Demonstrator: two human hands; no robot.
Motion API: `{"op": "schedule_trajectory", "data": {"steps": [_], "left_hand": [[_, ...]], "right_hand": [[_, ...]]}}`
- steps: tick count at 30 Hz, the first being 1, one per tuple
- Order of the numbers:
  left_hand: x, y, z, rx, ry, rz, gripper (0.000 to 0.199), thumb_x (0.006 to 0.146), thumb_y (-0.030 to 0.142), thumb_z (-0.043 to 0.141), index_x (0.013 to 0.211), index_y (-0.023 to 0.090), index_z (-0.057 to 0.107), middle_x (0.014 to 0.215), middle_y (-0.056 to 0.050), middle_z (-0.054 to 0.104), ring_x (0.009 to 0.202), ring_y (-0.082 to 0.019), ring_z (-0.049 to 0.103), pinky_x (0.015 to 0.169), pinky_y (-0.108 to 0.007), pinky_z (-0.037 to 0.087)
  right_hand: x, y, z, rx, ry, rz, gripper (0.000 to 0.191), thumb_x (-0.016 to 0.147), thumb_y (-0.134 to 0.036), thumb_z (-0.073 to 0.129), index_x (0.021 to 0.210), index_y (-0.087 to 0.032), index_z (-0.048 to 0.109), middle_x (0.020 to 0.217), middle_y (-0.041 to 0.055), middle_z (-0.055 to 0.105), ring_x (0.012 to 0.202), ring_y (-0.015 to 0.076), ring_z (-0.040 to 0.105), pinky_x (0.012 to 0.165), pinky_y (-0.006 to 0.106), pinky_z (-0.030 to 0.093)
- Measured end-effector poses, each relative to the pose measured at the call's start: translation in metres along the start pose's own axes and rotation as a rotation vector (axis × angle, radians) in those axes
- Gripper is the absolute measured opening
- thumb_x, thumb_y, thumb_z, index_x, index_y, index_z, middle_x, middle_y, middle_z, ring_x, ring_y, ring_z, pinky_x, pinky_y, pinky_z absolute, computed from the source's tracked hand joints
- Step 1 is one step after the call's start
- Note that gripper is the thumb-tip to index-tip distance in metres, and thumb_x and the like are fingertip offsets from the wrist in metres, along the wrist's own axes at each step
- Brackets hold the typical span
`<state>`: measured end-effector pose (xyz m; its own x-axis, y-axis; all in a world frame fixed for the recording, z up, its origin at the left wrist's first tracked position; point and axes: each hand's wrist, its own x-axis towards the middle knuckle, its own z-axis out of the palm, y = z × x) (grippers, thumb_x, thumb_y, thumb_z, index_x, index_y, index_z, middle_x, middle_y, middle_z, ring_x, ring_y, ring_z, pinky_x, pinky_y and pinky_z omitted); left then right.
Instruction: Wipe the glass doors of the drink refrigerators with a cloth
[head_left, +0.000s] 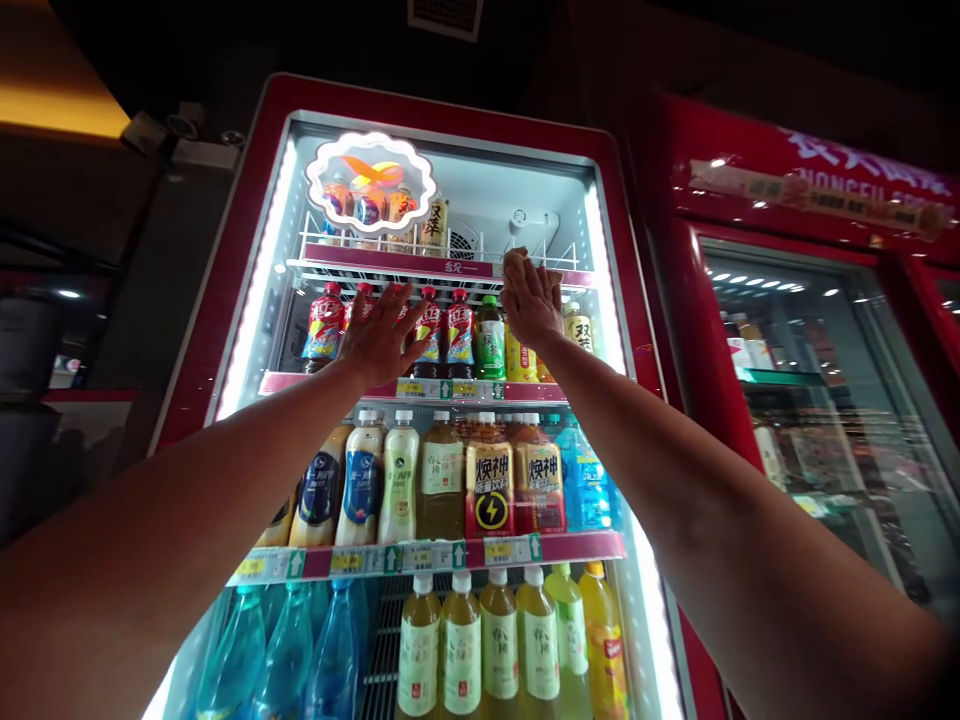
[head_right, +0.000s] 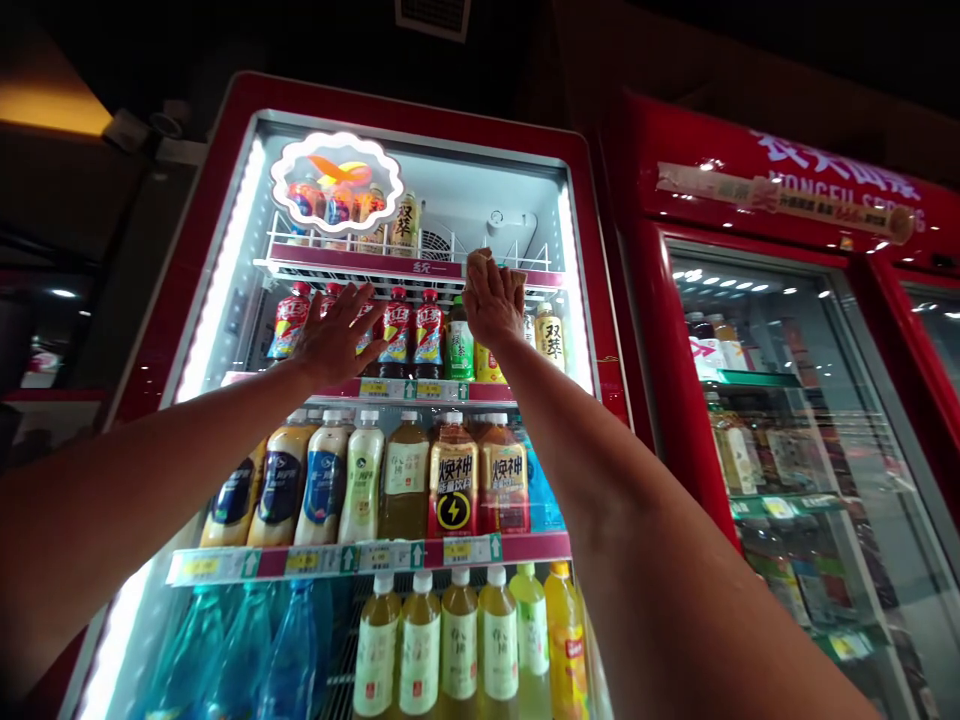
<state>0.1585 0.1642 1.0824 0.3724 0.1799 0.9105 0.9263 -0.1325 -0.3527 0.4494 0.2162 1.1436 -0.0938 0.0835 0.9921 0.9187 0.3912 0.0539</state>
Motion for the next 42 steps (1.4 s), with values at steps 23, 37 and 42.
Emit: {"op": "schedule_trajectory", "data": {"steps": [23,37,42], "left_hand": [[0.019,0.059,-0.006,-0.040,0.114,-0.187,0.081,0.098,0.071,0.027,0.148,0.010,0.048,0.162,-0.026,0.034,0.155,-0.048,0.021,0.122,-0.068,0.016],[0.015,0.055,0.007,-0.044,0.149,-0.196,0.071,0.098,0.074,0.028,0.158,0.037,0.041,0.168,-0.009,0.027,0.160,-0.043,0.010,0.126,-0.067,0.009],[0.010,0.057,0.008,-0.082,0.198,-0.190,0.071,0.095,0.067,0.045,0.161,0.041,0.034,0.174,-0.004,0.016,0.161,-0.042,-0.001,0.127,-0.068,0.006]], "right_hand": [[-0.017,0.130,-0.055,-0.168,-0.090,0.122,0.068,0.102,-0.050,0.022,0.166,-0.026,0.028,0.176,0.0031,0.020,0.161,0.0352,0.019,0.128,0.070,0.014],[-0.012,0.187,-0.046,-0.071,-0.061,0.176,0.076,0.102,-0.060,0.017,0.168,-0.023,0.017,0.178,0.0045,0.009,0.164,0.0313,0.005,0.129,0.066,0.017],[-0.029,0.182,-0.049,-0.061,-0.061,0.144,0.073,0.103,-0.055,0.019,0.168,-0.022,0.019,0.178,0.0035,0.008,0.164,0.0277,0.004,0.131,0.063,0.011]]}}
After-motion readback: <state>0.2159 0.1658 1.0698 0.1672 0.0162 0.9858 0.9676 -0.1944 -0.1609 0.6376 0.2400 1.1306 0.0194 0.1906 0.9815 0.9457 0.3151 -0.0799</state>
